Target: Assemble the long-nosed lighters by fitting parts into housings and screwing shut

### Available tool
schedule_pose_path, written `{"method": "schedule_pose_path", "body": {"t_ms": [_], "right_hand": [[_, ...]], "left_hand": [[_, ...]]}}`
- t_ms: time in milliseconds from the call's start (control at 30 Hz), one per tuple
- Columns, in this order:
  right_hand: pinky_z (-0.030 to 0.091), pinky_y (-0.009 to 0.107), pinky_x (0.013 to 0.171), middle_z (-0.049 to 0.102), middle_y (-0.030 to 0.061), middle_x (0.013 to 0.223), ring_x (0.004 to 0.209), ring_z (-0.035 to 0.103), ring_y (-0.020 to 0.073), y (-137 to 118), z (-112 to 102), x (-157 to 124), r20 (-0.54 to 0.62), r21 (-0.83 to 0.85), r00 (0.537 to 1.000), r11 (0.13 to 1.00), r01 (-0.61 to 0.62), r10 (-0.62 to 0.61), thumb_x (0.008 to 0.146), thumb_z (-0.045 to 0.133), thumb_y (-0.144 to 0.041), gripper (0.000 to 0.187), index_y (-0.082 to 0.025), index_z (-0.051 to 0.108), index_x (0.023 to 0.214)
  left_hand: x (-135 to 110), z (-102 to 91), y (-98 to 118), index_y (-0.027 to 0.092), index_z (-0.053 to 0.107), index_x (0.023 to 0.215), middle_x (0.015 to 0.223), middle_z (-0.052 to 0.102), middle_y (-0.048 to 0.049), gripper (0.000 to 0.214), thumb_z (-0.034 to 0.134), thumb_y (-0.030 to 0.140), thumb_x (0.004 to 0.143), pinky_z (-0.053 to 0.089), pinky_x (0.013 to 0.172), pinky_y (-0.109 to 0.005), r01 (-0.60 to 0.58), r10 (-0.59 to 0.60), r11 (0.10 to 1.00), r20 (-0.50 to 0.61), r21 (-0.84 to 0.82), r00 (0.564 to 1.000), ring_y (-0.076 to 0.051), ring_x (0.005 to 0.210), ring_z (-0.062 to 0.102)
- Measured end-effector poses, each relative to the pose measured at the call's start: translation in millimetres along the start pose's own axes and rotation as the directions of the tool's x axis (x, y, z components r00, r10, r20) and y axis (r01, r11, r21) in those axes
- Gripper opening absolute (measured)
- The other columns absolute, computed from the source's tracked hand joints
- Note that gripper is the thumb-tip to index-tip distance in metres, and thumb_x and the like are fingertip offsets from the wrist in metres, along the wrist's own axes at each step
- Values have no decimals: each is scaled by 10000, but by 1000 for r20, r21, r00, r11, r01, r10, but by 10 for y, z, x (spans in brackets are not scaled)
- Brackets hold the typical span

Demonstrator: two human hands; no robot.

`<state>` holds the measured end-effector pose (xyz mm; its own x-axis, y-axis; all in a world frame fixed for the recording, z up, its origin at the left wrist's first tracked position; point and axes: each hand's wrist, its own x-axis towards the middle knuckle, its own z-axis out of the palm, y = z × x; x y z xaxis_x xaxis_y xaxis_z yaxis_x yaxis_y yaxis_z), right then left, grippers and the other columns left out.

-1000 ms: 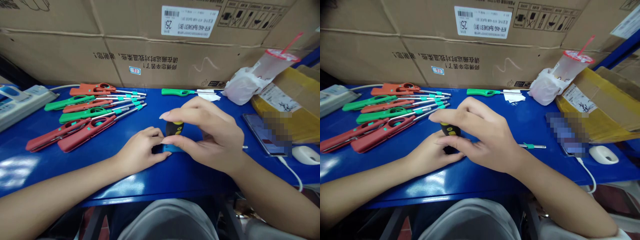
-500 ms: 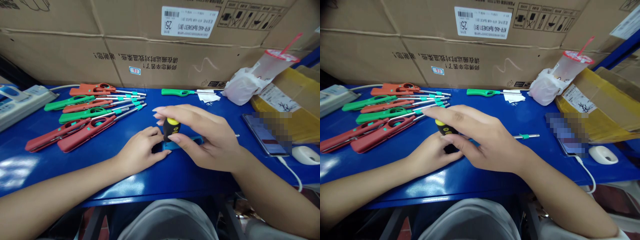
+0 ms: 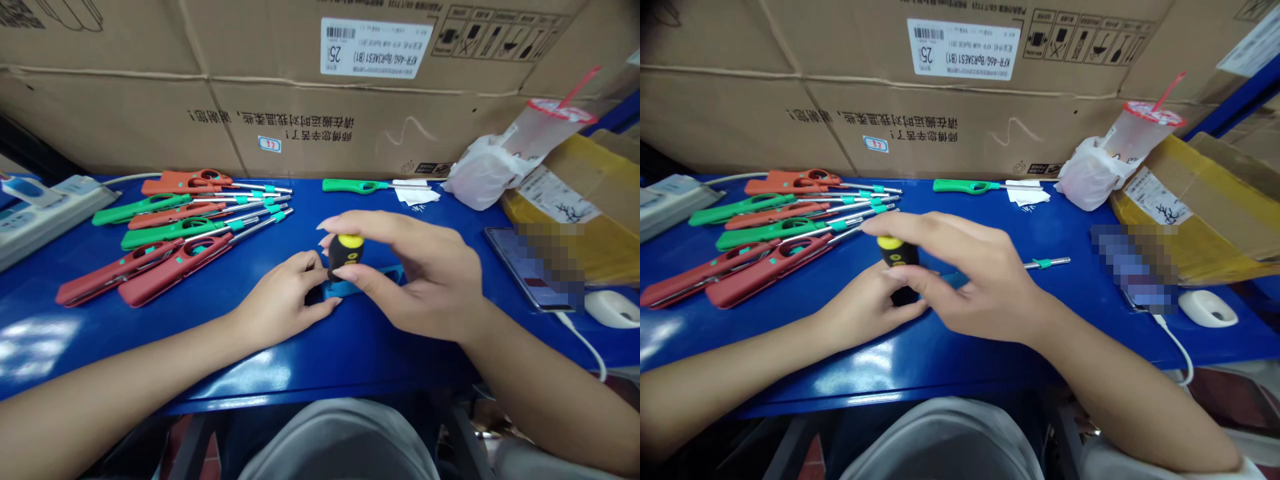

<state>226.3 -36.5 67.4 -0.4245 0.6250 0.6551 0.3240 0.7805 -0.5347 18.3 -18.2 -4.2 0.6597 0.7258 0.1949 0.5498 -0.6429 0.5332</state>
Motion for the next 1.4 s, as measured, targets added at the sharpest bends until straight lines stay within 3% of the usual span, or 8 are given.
{"method": "schedule_pose_path", "body": {"t_ms": [200, 300, 467, 667, 833, 1033, 1100, 1400], "right_hand": [[641, 298, 778, 708, -10, 981, 926, 743, 161, 338, -243, 133, -483, 275, 860, 961, -30, 165, 906, 756, -234, 208, -249, 648, 1083], [600, 249, 559, 679, -42, 820, 643, 674, 123, 677, -406, 127, -398, 322, 830, 907, -272, 391, 787, 854, -283, 334, -259, 556, 938], [626, 408, 760, 675, 11, 940, 796, 729, 211, 1093, -476, -15, 45, 85, 784, 779, -621, 620, 782, 805, -323, 386, -263, 591, 1097], [519, 456, 951, 699, 109, 1079, 1026, 660, 263, 1166, -304, -66, 263, -355, 870, 880, -314, 417, 920, 605, -247, 201, -187, 702, 1086], [512, 400, 904, 677, 101, 1055, 977, 641, 242, 1027, -525, -6, 160, -406, 923, 876, -261, 349, 889, 648, -279, 135, -192, 670, 989], [560, 366, 847, 777, 75, 1118, 970, 721, 243, 827, -916, -26, 564, -417, 572, 803, -425, 595, 889, 668, -472, 357, -208, 757, 1111], [567, 362, 814, 790, 68, 1109, 939, 732, 242, 822, -953, -38, 596, -448, 522, 792, -415, 611, 913, 629, -467, 351, -212, 773, 1107], [534, 322, 765, 797, 61, 996, 857, 722, 213, 698, -696, 33, 509, -313, 759, 909, -276, 406, 939, 651, -352, 203, -212, 777, 1014]], "left_hand": [[-17, -211, -43, 215, 713, 1226, 1002, 637, -52, 332, 647, 340, 926, 556, 843, -368, 11, -12, 999, 28, 39, 1000, -225, 952, 644], [-30, -358, -70, 195, 718, 1114, 1010, 666, -55, 291, 653, 301, 851, 552, 859, -404, 5, -13, 987, 50, 163, 999, -254, 965, 641], [-14, -393, -143, 167, 649, 1278, 1182, 647, -106, 451, 655, 339, 861, 537, 950, -455, -16, 6, 970, 42, 244, 999, -290, 1063, 625], [13, -246, -230, 221, 656, 1279, 1207, 627, -108, 354, 591, 432, 1003, 516, 989, -444, -89, 83, 984, 41, 152, 996, -265, 1097, 607], [-4, -307, -244, 183, 601, 1210, 1203, 659, -113, 254, 558, 335, 1010, 532, 994, -446, -63, 59, 991, 38, 116, 998, -268, 1114, 634], [13, -436, -390, 169, 538, 1321, 1236, 662, -122, 326, 466, 364, 1070, 534, 1013, -391, -157, 153, 976, 34, 150, 988, -244, 1141, 652], [22, -475, -427, 156, 537, 1340, 1236, 664, -131, 350, 457, 369, 1075, 533, 1014, -402, -159, 159, 969, 14, 191, 987, -252, 1138, 649], [0, -522, -330, 185, 702, 1256, 1072, 785, -62, 352, 522, 396, 1041, 563, 887, -255, -62, 58, 996, -53, -70, 997, -187, 944, 737]]}}
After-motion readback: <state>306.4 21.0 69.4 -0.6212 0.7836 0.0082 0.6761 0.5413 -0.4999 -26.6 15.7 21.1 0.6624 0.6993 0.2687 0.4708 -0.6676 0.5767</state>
